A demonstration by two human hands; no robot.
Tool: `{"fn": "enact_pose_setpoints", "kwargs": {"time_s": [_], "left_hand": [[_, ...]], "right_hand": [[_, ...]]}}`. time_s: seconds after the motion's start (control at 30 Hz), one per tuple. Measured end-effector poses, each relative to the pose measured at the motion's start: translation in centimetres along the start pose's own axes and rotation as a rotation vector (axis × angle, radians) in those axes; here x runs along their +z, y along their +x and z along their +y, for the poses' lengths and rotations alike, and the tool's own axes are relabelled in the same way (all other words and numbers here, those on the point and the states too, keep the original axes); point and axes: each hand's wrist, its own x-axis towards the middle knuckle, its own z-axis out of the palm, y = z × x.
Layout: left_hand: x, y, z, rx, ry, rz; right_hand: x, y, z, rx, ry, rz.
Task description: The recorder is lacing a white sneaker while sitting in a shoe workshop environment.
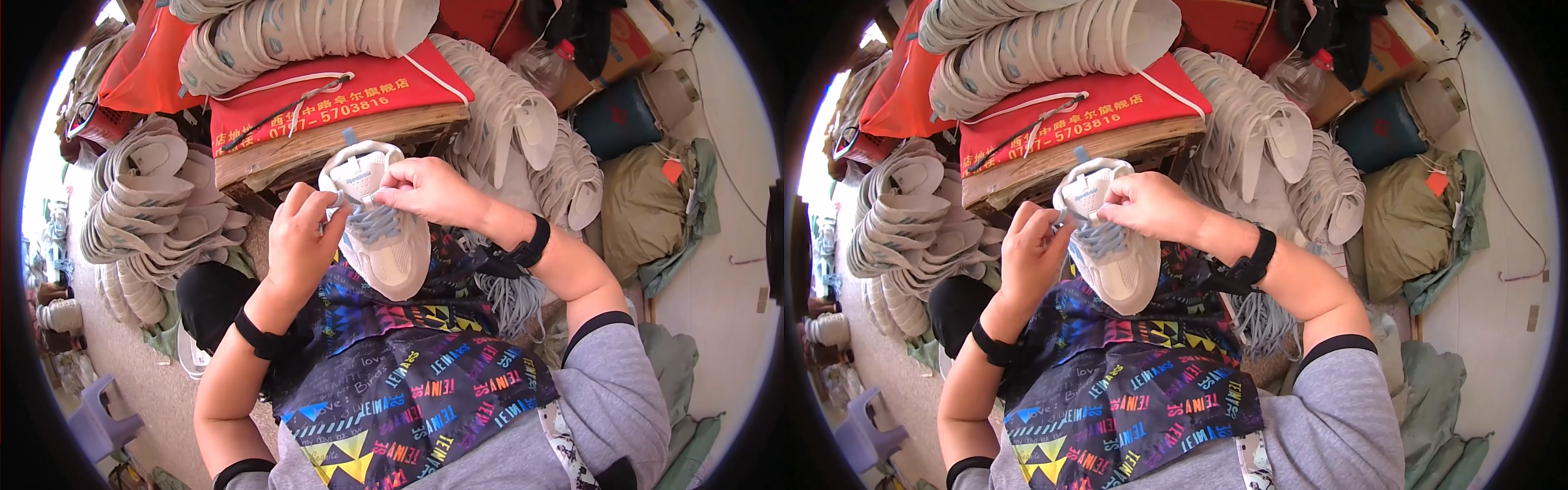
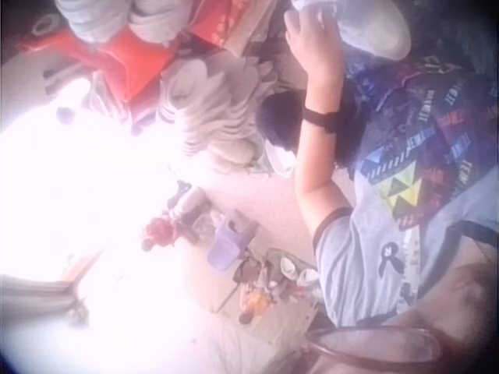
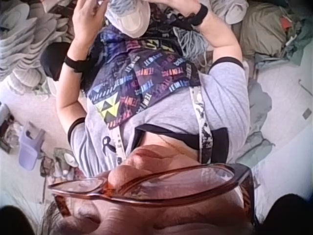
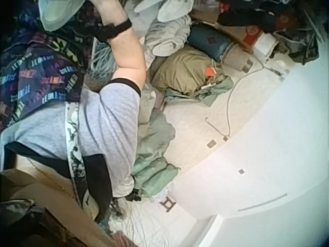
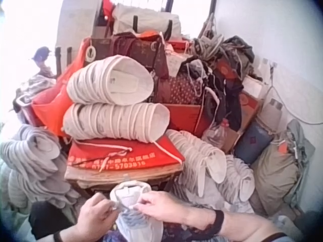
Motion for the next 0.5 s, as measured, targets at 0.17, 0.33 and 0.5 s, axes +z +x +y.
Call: {"fn": "enact_pose_setpoints", "kwargs": {"time_s": [0.17, 0.33, 0.5], "left_hand": [[1.4, 0.2, -0.6, 0.159, 0.113, -0.020], [2.2, 0.2, -0.5, 0.078, 0.124, -0.097], [1.2, 0.8, -1.5, -0.195, -0.207, -0.282]], "right_hand": [[0.2, -0.7, 0.0, -0.366, -0.316, 0.256], [0.1, -0.7, -0.4, -0.335, -0.284, 0.202], [0.4, -0.7, -0.5, -0.266, -0.224, 0.142]]}}
